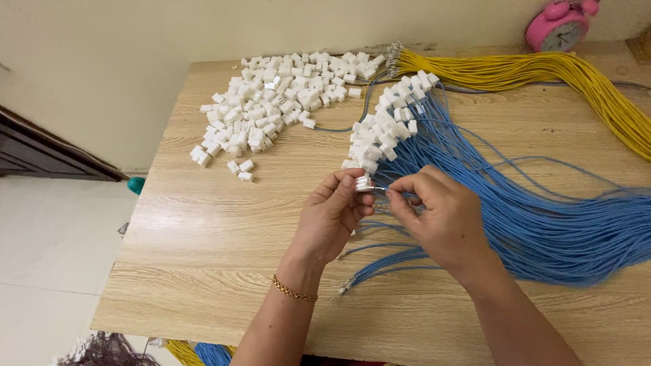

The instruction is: Assembling blue wires into white plastic connectors at a workbench.

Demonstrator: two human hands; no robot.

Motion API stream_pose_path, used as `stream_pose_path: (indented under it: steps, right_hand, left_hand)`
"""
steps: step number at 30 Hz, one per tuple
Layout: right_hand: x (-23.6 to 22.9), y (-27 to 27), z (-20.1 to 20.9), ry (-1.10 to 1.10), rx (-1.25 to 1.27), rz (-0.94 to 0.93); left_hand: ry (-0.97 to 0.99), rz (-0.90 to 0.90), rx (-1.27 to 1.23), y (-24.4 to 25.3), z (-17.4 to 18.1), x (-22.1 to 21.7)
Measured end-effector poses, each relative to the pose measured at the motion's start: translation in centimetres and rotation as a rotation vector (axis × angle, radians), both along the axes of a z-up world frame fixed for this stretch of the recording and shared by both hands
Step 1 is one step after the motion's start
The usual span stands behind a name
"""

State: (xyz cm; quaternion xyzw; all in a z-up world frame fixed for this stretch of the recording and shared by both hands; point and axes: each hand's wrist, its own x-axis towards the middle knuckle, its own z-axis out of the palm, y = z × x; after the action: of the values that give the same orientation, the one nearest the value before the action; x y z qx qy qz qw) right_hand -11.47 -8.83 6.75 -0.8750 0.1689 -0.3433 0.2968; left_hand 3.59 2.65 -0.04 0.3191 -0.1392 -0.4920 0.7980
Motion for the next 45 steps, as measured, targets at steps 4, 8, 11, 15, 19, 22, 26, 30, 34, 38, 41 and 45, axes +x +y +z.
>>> stream_pose_path:
  steps: [4, 8, 11, 15, 19, 22, 26, 30, 34, 38, 41, 45]
  right_hand:
    - [0.2, 0.0, -0.1, 0.02, -0.108, -0.026]
    - [0.5, 0.2, -0.4, 0.024, -0.159, -0.026]
    - [0.5, 0.1, -0.9, 0.013, -0.14, 0.0]
    - [0.5, -0.3, -1.5, 0.035, -0.142, 0.009]
    - [0.8, -0.2, -1.7, 0.083, -0.139, 0.026]
    - [1.1, -0.7, -2.1, 0.14, -0.085, 0.006]
    - [2.1, -1.6, -1.4, 0.142, -0.193, -0.045]
    - [1.7, -1.9, -2.7, 0.082, -0.411, 0.002]
    - [0.4, 1.1, -4.0, 0.479, -0.117, 0.198]
    - [0.6, 3.0, -5.4, 0.791, -0.092, 0.371]
    - [0.5, 2.9, -6.4, 0.751, -0.162, 0.414]
    - [0.9, 2.8, -6.4, 0.636, -0.116, 0.381]
  left_hand:
    - [-0.054, 0.038, 0.041, -0.1, -0.4, -0.1]
    - [-0.103, 0.054, 0.08, -0.5, -0.1, -0.5]
    - [-0.113, 0.075, 0.093, -0.8, -0.6, -0.7]
    - [-0.098, 0.106, 0.057, -1.4, -1.2, -1.0]
    - [-0.121, 0.157, 0.104, -1.6, -1.6, -1.1]
    - [-0.179, 0.122, 0.075, -1.2, -1.0, -0.2]
    - [-0.769, 0.272, 0.391, 0.6, 1.1, 4.4]
    - [-1.362, 0.624, 1.198, 4.2, 0.1, 11.6]
    - [-1.446, 0.694, 1.342, 6.0, -4.1, 14.7]
    - [-1.437, 0.602, 1.446, 6.4, -5.5, 15.9]
    - [-1.477, 0.618, 1.43, 6.5, -6.1, 16.5]
    - [-1.48, 0.652, 1.382, 6.5, -6.0, 16.5]
